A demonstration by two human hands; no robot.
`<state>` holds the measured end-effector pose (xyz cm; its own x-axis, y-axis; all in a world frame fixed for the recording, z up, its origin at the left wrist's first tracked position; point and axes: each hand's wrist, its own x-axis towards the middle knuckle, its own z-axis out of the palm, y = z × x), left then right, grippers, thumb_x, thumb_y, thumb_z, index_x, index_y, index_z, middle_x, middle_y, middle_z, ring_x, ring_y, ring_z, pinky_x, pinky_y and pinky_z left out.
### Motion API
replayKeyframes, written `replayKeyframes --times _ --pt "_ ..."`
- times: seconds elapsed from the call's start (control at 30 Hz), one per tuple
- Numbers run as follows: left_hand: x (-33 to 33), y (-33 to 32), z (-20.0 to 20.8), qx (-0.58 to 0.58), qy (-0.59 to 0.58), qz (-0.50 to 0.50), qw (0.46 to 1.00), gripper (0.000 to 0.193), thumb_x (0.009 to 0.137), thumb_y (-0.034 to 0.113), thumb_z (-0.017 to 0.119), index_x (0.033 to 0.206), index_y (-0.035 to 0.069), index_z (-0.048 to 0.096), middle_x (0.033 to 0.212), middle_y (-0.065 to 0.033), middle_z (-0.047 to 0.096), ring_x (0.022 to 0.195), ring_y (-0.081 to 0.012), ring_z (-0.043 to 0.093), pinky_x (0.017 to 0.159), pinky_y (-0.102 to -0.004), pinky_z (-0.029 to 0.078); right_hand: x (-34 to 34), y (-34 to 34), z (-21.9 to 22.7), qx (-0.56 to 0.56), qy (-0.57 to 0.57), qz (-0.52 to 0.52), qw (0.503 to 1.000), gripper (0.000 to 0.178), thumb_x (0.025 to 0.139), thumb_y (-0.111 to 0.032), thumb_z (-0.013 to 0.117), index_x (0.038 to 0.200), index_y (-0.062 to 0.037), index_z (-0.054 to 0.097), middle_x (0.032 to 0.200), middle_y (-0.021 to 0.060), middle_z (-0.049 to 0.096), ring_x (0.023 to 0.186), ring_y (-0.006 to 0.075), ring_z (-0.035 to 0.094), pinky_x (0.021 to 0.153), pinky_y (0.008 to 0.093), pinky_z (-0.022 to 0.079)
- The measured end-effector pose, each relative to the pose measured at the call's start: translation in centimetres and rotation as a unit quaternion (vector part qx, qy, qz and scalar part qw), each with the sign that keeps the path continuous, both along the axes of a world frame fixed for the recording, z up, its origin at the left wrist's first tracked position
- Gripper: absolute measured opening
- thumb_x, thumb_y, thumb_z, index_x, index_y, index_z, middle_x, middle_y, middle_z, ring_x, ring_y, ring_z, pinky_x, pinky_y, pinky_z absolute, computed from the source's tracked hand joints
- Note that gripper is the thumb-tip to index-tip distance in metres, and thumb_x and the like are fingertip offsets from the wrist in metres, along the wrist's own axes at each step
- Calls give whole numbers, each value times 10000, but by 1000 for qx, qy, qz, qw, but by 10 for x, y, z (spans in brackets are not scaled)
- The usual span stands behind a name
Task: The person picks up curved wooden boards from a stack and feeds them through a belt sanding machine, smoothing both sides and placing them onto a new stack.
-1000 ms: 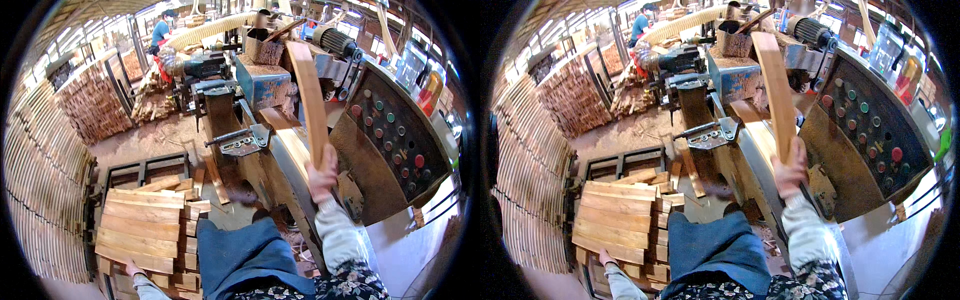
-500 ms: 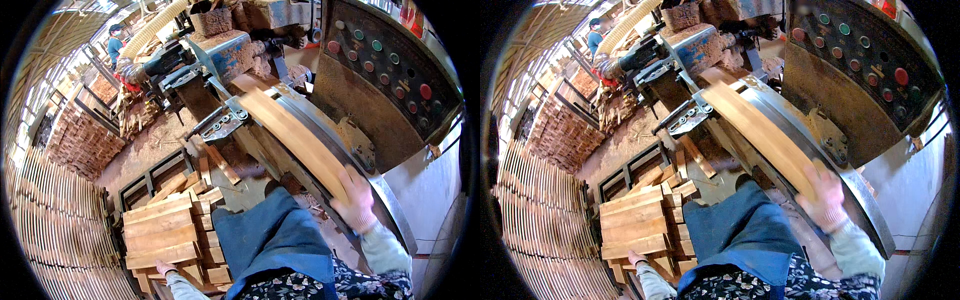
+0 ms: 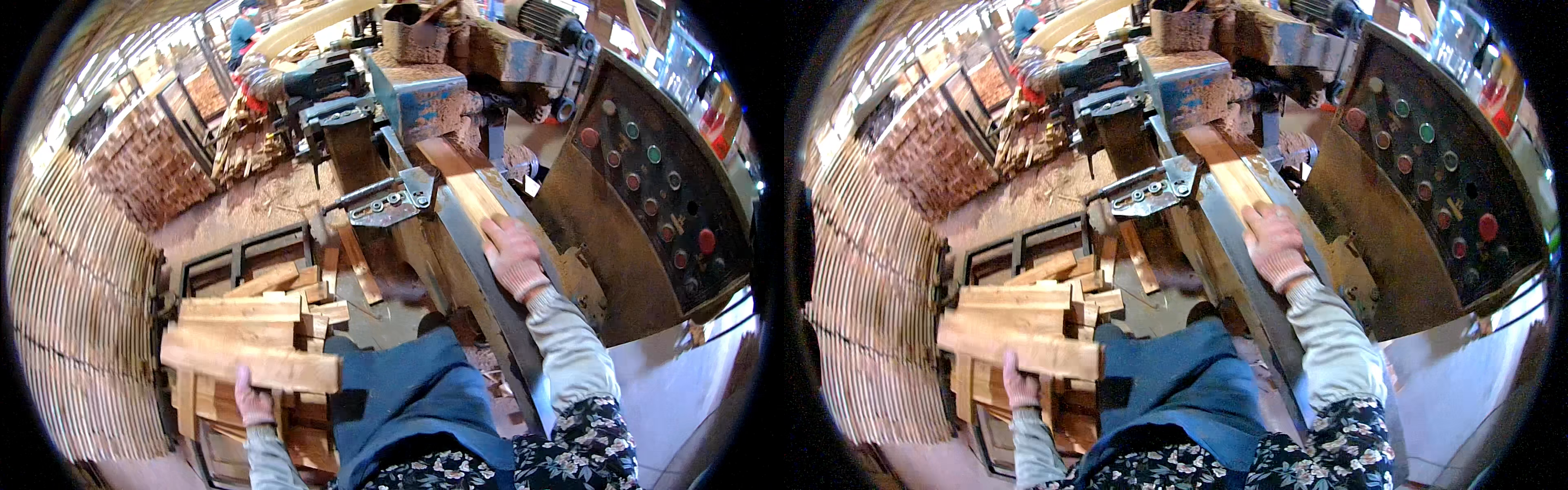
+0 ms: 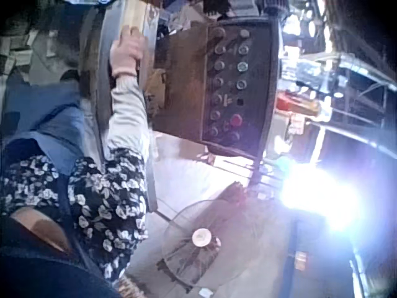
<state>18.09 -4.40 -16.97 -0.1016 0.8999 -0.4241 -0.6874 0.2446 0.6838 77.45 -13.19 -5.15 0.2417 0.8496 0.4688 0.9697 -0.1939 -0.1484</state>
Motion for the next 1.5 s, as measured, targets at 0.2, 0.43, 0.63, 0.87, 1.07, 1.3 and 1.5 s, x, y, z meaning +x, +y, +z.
replayKeyframes --times 0.2,0.43,0.63,0.87,1.07,1.3,1.5 --pt "202 13 39 104 0 -140 985 467 917 254 812 1266 -25 678 1170 -111 725 1087 -219 676 1016 -378 528 -89 -12 42 -20 94 185 978 727 805 -421 807 1431 -119 593 1425 242 601 1295 417 573 1106 484 461" --pt "351 -62 72 72 -144 -442 882 467 907 274 804 1249 5 634 1120 -102 702 993 -235 682 910 -394 581 -136 -156 59 -198 90 -81 973 974 694 -479 842 1509 -104 462 1421 285 539 1221 456 588 1026 540 482" --pt "333 -49 52 89 -61 -524 845 593 976 240 756 1447 -21 509 1199 -128 707 1005 -195 707 853 -328 610 -136 -263 23 -134 78 -291 944 912 674 -268 874 1486 -67 510 1354 245 601 1190 464 589 1013 555 479" --pt "120 49 -64 68 237 -102 964 281 987 326 673 1162 106 685 970 -21 654 894 -148 657 744 -304 542 -80 -210 -1 -17 3 -224 975 956 727 -306 869 1551 -39 464 1446 253 570 1275 461 569 1101 535 440" --pt "-85 52 -102 -77 207 160 962 100 980 153 608 922 105 674 671 49 460 531 -74 372 445 -277 304 -19 -39 -14 174 78 -121 974 843 843 -193 829 1577 -35 445 1508 232 545 1351 414 540 1174 491 398" --pt "-112 131 -154 -156 194 166 954 652 908 438 749 1331 -38 609 1306 -209 668 1146 -351 641 1007 -481 504 -11 22 1 186 291 -58 937 718 911 -112 774 1554 -8 471 1554 184 494 1410 340 493 1183 433 406" --pt "-156 112 -199 -71 261 255 928 558 957 306 736 1380 -29 590 1342 -193 669 1191 -310 636 1038 -440 492 -65 -141 -15 -6 217 -134 967 756 877 26 628 1596 -4 396 1599 173 429 1489 317 397 1252 438 289"
